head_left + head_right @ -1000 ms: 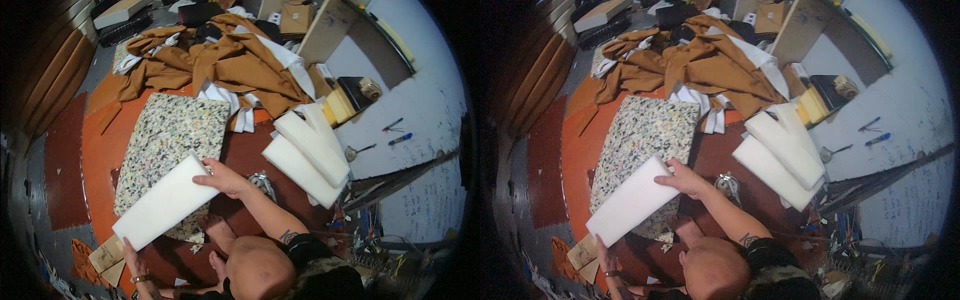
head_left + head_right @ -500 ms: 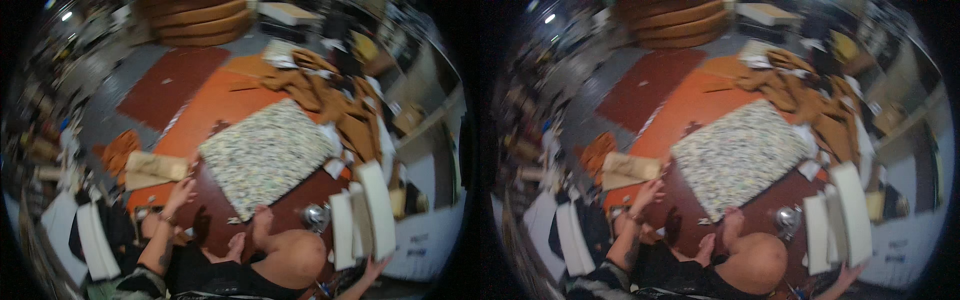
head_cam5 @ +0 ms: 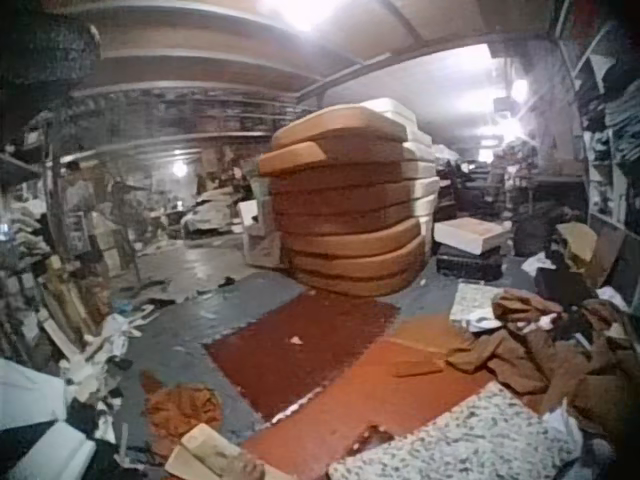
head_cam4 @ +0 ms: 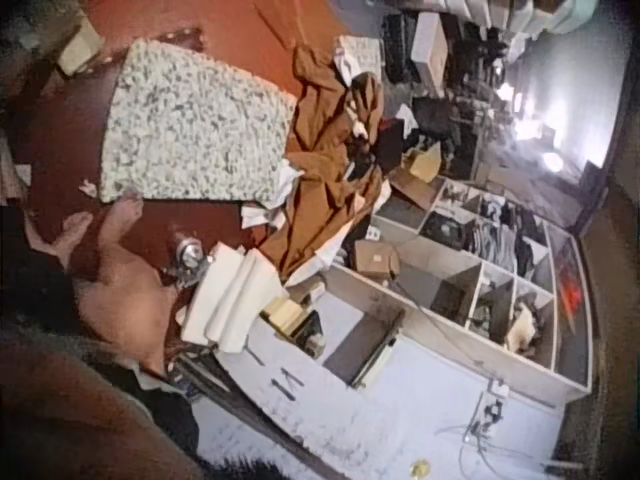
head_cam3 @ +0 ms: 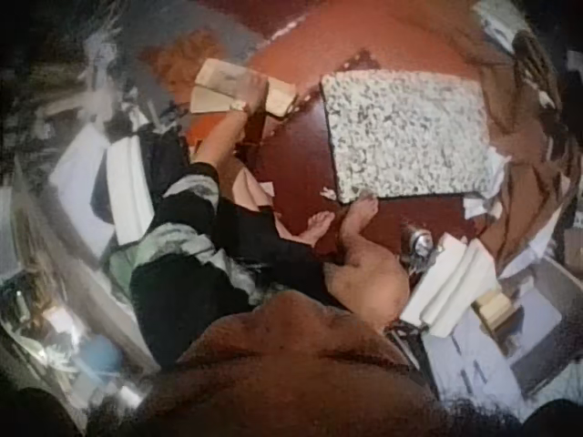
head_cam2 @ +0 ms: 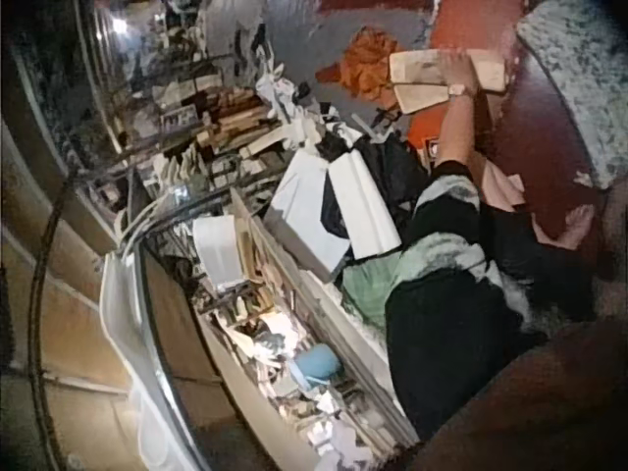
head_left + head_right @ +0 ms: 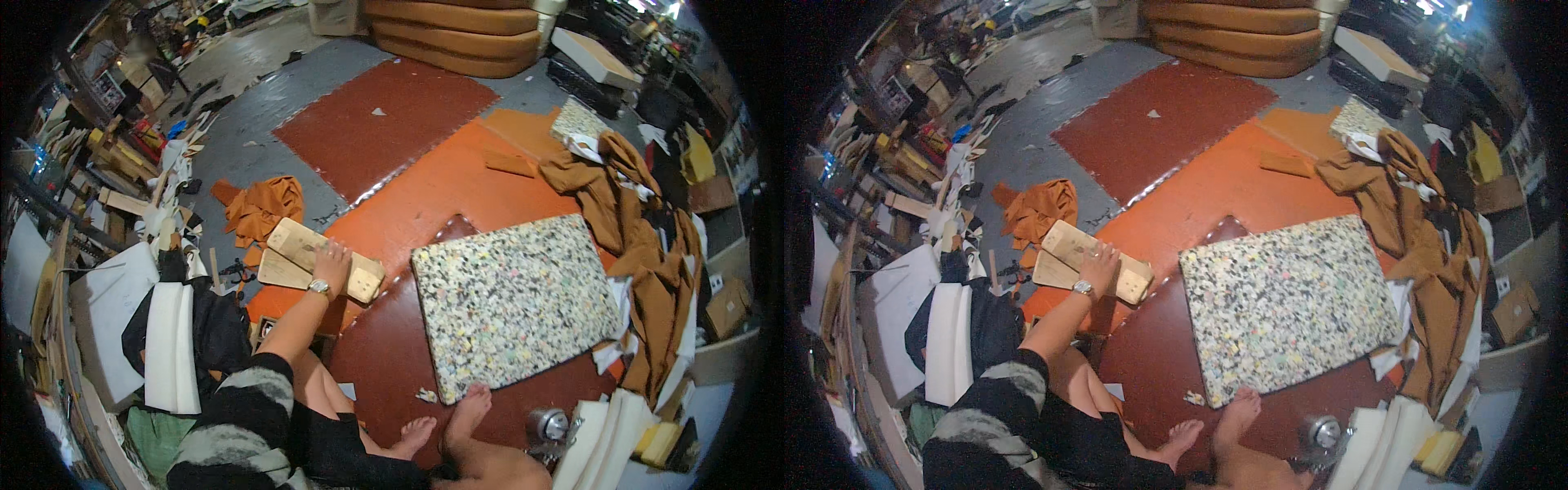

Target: The person sits on the floor and repeatedly places a rectangular white foam piece onto a speckled board, then uses a wooden block to press or smooth it. The person also uses a spray can on the board and foam, then repeats the placement and pressing cycle multiple times.

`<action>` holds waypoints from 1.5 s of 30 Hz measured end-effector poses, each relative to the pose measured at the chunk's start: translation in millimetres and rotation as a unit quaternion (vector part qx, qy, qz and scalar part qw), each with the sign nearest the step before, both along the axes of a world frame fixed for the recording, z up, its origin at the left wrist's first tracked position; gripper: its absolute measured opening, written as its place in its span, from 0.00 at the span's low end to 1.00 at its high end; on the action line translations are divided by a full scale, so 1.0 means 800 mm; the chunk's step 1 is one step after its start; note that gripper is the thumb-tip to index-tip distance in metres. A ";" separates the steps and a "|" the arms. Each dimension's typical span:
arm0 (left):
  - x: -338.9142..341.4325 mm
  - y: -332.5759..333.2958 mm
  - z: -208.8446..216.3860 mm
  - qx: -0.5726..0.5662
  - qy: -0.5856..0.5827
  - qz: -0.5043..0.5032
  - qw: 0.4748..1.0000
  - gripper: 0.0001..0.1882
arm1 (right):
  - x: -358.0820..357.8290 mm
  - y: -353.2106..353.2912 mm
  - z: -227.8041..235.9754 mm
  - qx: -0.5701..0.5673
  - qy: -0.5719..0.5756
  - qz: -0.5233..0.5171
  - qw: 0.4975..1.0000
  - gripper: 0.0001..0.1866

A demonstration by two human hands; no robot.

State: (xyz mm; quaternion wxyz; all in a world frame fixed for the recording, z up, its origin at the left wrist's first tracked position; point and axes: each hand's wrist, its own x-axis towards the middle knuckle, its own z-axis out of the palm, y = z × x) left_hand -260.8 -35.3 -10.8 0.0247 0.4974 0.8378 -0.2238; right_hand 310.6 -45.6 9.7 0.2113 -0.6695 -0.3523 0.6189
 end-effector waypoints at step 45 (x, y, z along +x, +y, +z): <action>0.274 0.129 0.052 0.123 -0.364 -0.076 0.920 0.56 | 0.200 0.135 0.050 0.225 -0.066 -0.127 0.964 0.19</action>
